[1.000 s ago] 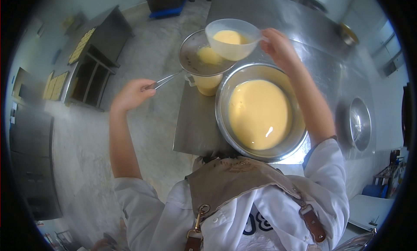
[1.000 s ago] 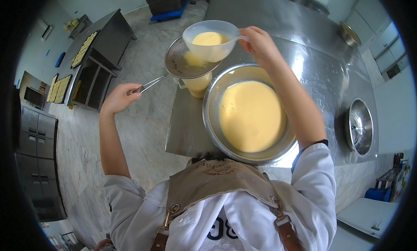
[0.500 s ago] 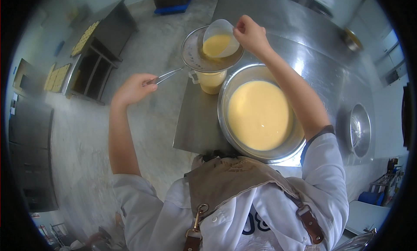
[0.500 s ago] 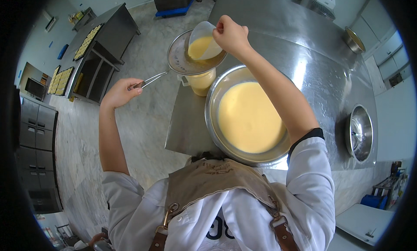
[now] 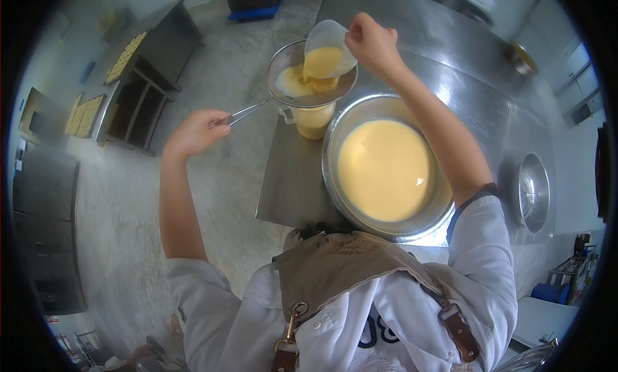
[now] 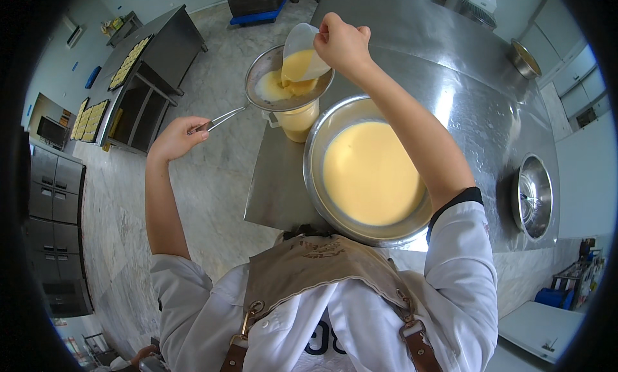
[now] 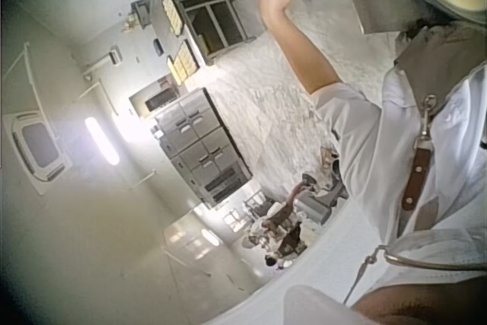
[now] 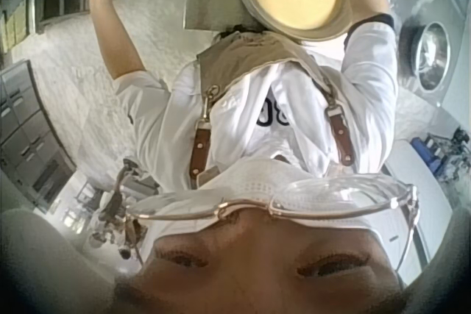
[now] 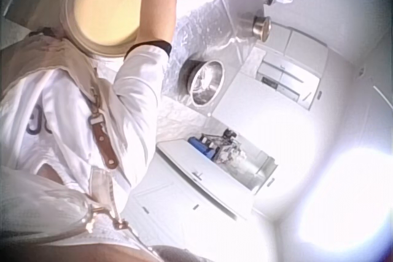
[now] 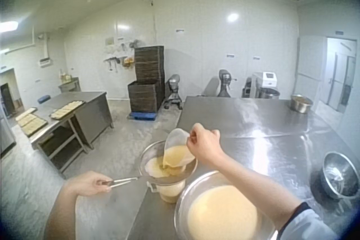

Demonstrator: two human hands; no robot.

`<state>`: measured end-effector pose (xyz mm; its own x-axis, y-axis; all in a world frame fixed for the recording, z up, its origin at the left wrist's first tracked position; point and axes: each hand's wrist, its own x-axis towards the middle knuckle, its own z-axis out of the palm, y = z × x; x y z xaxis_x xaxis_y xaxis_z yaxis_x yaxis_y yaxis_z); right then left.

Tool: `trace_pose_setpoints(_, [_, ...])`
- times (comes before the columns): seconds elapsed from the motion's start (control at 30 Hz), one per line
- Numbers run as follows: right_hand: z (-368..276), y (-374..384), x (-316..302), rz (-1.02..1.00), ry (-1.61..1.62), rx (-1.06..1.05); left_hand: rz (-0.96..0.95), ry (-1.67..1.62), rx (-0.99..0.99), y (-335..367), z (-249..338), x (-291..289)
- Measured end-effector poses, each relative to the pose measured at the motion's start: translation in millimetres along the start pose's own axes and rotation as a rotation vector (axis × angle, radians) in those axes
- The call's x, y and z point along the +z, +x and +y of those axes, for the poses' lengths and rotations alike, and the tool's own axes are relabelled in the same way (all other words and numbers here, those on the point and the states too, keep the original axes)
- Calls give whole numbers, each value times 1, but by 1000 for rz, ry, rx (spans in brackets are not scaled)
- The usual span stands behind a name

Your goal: The recorder uses a measuring cup to scoop a yellow mixture from a bowl and pour it through a hand-held strainer into a pitcher.

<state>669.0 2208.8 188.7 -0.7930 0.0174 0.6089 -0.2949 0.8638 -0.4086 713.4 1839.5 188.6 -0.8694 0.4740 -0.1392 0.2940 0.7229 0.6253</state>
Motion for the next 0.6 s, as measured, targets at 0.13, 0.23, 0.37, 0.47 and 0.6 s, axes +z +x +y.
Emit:
trace_pose_setpoints(0.13, [-3,1,-3,4,-8,-14,-17,10,-69,-1,1,-2])
trace_pose_setpoints(0.23, [-6,2,-6,4,-37,-29,-20,8,-78,-1,2,-3])
trace_pose_setpoints(0.37, [-9,2,-8,-44,-56,-15,-26,4,-86,-2,3,-3])
trace_pose_setpoints(0.47, [-9,1,-6,4,-70,-67,-16,5,-76,-3,3,-3])
trace_pose_setpoints(0.6, [-7,1,-2,67,-108,-140,-11,10,-74,-2,4,-4])
